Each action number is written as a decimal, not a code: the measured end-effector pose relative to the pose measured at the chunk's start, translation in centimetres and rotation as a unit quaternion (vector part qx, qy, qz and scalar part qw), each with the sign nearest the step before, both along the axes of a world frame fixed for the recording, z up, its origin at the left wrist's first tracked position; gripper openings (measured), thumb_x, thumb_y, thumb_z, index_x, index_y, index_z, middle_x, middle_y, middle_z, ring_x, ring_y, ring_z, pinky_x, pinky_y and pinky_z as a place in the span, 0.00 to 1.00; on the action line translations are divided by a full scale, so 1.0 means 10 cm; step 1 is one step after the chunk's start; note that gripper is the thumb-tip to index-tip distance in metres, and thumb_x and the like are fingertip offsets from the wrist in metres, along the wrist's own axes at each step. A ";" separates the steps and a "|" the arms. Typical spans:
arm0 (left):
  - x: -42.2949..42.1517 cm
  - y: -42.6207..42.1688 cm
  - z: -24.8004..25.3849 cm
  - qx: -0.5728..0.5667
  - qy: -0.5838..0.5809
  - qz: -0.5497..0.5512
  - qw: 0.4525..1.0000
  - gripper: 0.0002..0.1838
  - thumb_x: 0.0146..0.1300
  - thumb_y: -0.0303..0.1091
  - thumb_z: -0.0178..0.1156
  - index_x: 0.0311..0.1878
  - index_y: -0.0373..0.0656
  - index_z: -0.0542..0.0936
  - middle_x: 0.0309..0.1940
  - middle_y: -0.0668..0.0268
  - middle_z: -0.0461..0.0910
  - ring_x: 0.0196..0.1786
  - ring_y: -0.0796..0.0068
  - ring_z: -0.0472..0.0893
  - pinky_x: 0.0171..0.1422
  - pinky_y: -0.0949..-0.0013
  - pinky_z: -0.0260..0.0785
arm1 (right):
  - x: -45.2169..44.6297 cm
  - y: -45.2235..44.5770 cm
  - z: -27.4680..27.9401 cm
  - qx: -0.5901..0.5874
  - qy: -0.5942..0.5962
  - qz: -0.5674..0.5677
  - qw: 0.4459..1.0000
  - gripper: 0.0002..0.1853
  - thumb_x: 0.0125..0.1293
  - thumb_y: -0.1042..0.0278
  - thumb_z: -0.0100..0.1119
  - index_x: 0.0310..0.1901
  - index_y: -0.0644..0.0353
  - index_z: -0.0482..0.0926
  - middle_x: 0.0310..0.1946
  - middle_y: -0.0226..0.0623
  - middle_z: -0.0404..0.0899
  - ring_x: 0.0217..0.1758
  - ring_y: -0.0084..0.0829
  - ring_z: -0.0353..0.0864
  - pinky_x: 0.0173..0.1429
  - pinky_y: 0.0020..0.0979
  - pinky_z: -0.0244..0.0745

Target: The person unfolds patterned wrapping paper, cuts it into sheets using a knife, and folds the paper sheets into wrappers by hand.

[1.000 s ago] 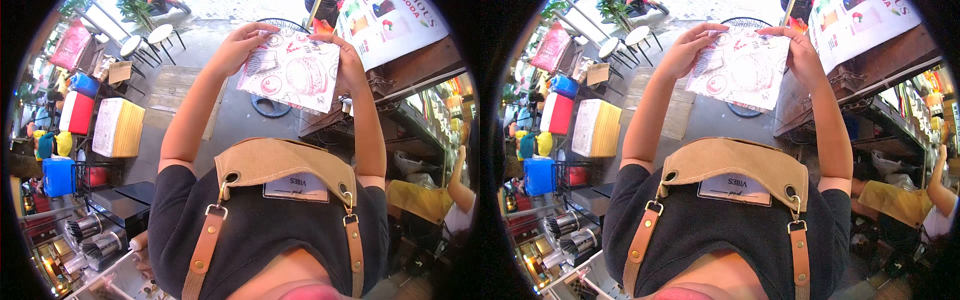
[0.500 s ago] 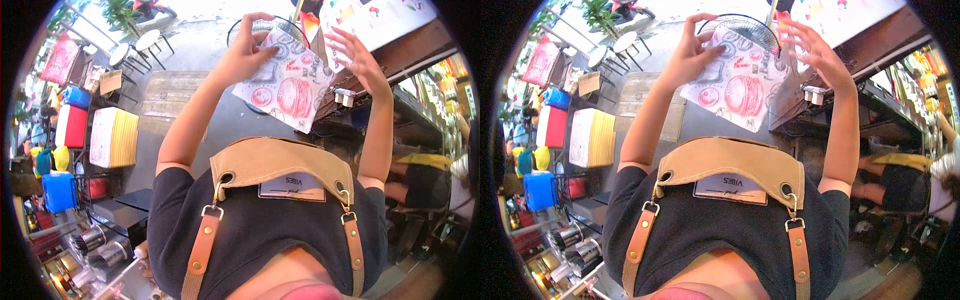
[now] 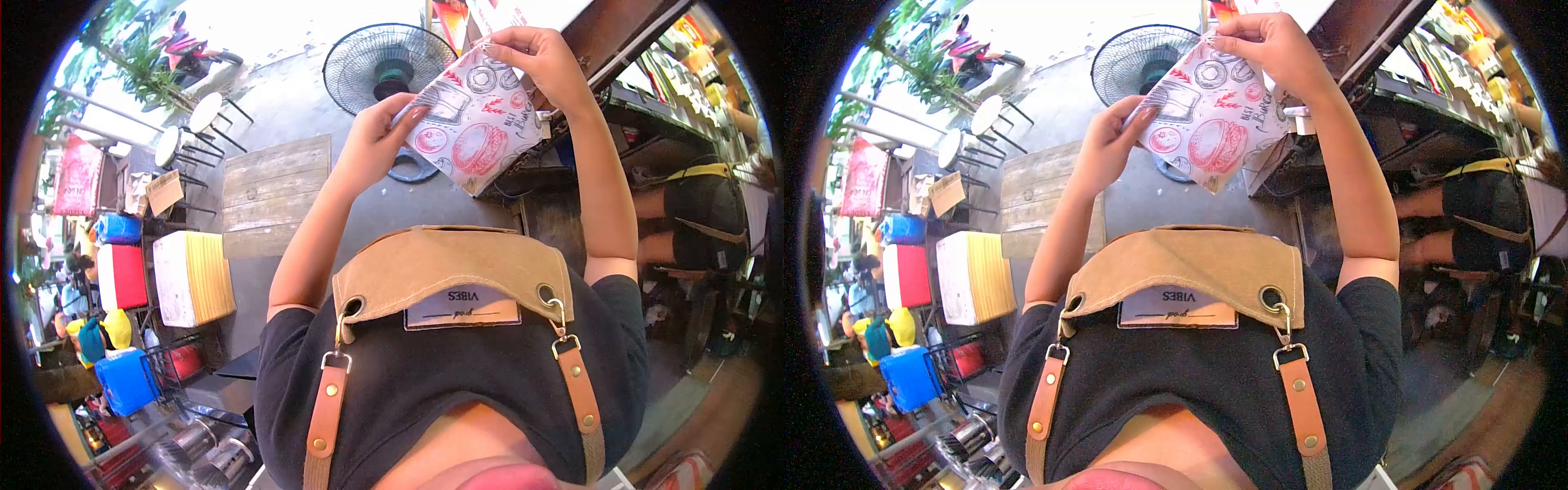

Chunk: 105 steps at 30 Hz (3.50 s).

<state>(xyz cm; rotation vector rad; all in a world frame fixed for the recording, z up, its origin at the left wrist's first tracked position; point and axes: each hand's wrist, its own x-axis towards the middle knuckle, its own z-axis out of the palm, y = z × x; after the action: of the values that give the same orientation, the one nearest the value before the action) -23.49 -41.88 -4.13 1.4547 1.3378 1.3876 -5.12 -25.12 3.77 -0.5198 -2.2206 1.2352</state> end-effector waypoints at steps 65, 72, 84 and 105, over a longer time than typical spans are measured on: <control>2.01 1.67 0.72 0.191 0.432 -0.238 0.849 0.06 0.52 0.27 0.63 0.35 0.42 0.82 0.26 0.63 0.81 0.27 0.68 0.80 0.30 0.71 0.69 | 3.28 0.26 -0.86 0.206 -0.131 -0.086 0.966 0.07 0.57 0.67 0.60 0.34 0.59 0.82 0.25 0.41 0.80 0.29 0.39 0.80 0.32 0.33 0.74; 2.79 1.73 0.88 0.199 0.407 -0.248 0.856 0.13 0.52 0.29 0.64 0.43 0.44 0.80 0.33 0.63 0.82 0.31 0.65 0.81 0.33 0.68 0.72 | 3.36 0.47 -0.31 0.255 -0.107 -0.056 0.959 0.15 0.58 0.60 0.58 0.44 0.58 0.79 0.30 0.42 0.82 0.32 0.42 0.82 0.38 0.37 0.76; 3.02 1.55 0.72 0.040 0.229 -0.050 0.971 0.16 0.54 0.17 0.59 0.46 0.41 0.81 0.44 0.59 0.82 0.44 0.72 0.81 0.49 0.72 0.71 | 3.40 2.87 -0.46 0.279 -0.197 -0.352 0.872 0.30 0.65 0.41 0.44 0.39 0.67 0.76 0.34 0.55 0.79 0.38 0.52 0.79 0.45 0.45 0.74; 3.74 2.07 -0.08 0.231 0.506 -0.057 0.829 0.09 0.50 0.27 0.57 0.34 0.34 0.78 0.63 0.58 0.66 0.52 0.63 0.78 0.46 0.70 0.76 | 3.71 1.10 -0.63 -0.461 0.116 -0.113 0.872 0.16 0.58 0.75 0.61 0.30 0.53 0.59 0.20 0.39 0.75 0.18 0.32 0.80 0.17 0.25 0.73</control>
<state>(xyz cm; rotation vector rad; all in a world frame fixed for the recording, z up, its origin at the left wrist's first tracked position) 13.91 -21.23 -4.89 2.7902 1.4862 0.8524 31.94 -14.17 -2.51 -0.8868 -1.2093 2.0545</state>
